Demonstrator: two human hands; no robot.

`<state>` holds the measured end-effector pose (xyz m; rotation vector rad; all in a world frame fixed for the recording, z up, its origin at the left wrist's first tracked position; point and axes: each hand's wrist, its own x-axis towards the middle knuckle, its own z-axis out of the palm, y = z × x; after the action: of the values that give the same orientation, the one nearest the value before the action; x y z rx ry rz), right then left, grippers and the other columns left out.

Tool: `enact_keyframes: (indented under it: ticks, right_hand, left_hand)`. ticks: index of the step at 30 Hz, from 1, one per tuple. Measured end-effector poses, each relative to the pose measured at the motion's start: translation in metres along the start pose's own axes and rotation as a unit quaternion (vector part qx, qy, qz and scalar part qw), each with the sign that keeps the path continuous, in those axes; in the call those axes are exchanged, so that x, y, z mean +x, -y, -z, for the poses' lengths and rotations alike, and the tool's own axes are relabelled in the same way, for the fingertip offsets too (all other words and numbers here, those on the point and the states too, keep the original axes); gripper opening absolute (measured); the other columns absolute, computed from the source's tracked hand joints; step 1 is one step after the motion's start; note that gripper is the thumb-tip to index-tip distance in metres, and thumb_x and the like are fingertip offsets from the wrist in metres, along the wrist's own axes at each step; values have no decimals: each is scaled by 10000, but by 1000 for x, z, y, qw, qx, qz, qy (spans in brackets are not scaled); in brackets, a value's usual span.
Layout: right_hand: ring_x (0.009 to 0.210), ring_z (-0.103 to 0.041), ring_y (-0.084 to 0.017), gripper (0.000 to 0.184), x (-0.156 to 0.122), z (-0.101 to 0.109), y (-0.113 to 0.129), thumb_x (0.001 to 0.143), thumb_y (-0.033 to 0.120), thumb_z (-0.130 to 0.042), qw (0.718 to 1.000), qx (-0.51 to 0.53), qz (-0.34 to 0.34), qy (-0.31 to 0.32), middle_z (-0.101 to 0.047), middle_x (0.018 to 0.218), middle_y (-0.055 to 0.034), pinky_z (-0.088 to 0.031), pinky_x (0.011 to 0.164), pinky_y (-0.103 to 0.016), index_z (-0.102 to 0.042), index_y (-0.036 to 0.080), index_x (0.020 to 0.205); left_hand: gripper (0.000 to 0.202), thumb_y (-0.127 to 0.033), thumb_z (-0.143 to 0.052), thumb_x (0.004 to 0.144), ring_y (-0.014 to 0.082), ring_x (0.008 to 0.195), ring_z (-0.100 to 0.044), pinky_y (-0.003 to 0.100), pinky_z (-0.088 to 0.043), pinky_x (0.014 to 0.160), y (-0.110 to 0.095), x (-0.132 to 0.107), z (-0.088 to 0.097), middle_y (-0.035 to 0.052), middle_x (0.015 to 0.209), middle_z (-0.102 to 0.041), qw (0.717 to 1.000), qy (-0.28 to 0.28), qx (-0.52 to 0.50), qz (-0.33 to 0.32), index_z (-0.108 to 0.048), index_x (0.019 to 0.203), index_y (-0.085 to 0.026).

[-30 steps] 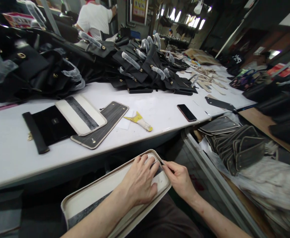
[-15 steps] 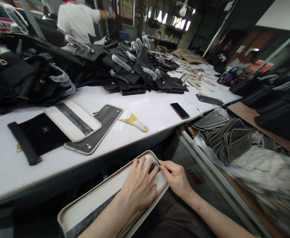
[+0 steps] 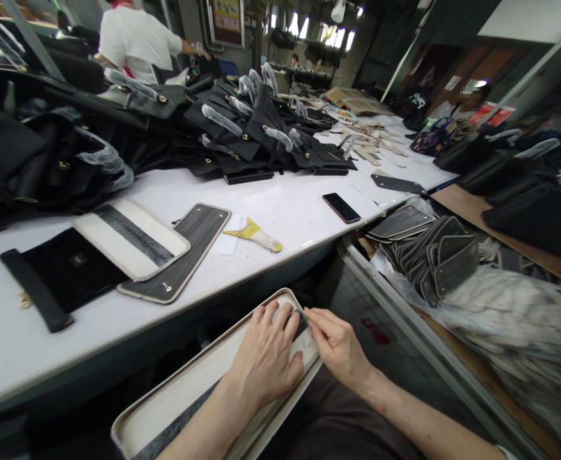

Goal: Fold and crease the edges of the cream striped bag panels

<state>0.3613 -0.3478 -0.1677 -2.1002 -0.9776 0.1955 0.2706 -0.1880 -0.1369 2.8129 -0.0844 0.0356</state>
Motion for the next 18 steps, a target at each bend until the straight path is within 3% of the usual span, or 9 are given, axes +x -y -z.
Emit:
enact_keyframes:
  ticks: [4, 10, 13, 16, 18]
  right_hand:
    - [1038, -613, -211, 327, 0, 2, 4, 984, 212, -420, 1000, -20, 11, 11, -620, 1152, -104, -535, 916, -345, -644, 208, 1222]
    - [999, -555, -273, 303, 1, 4, 10, 974, 231, -448, 966, -235, 76, 76, -595, 1082, -141, -501, 855, -444, -620, 134, 1203]
    - [951, -556, -268, 271, 3, 4, 11, 972, 235, -455, 951, -284, 90, 86, -604, 1052, -133, -487, 812, -438, -628, 140, 1156]
    - [962, -562, -259, 269, 5, 6, 11, 971, 212, -440, 960, -250, 95, 77, -616, 1045, -132, -481, 828, -425, -640, 140, 1136]
    - [945, -578, -234, 272, 7, 7, 8, 974, 207, -425, 982, -161, 74, 62, -628, 1023, -111, -482, 837, -391, -685, 170, 1047]
  left_hand:
    - [566, -403, -524, 829, 334, 1221, -401, 508, -327, 1052, 1, -2, -2, 123, 1327, -497, 1000, -8, -5, 0, -454, 1343, -177]
    - [480, -353, -526, 821, 316, 1203, -415, 488, -337, 1043, 1, -1, -3, 98, 1289, -520, 1000, -13, -22, 2, -502, 1278, -209]
    - [483, -351, -531, 828, 311, 1199, -421, 483, -343, 1036, 1, 1, -2, 94, 1289, -520, 999, -21, -23, -3, -503, 1294, -228]
    - [505, -352, -529, 836, 313, 1206, -421, 483, -345, 1032, 2, 0, -3, 97, 1301, -516, 999, -27, -22, -9, -498, 1326, -235]
    - [507, -354, -530, 836, 317, 1218, -416, 486, -342, 1036, 1, -2, -4, 98, 1309, -514, 999, -27, -21, -10, -504, 1328, -235]
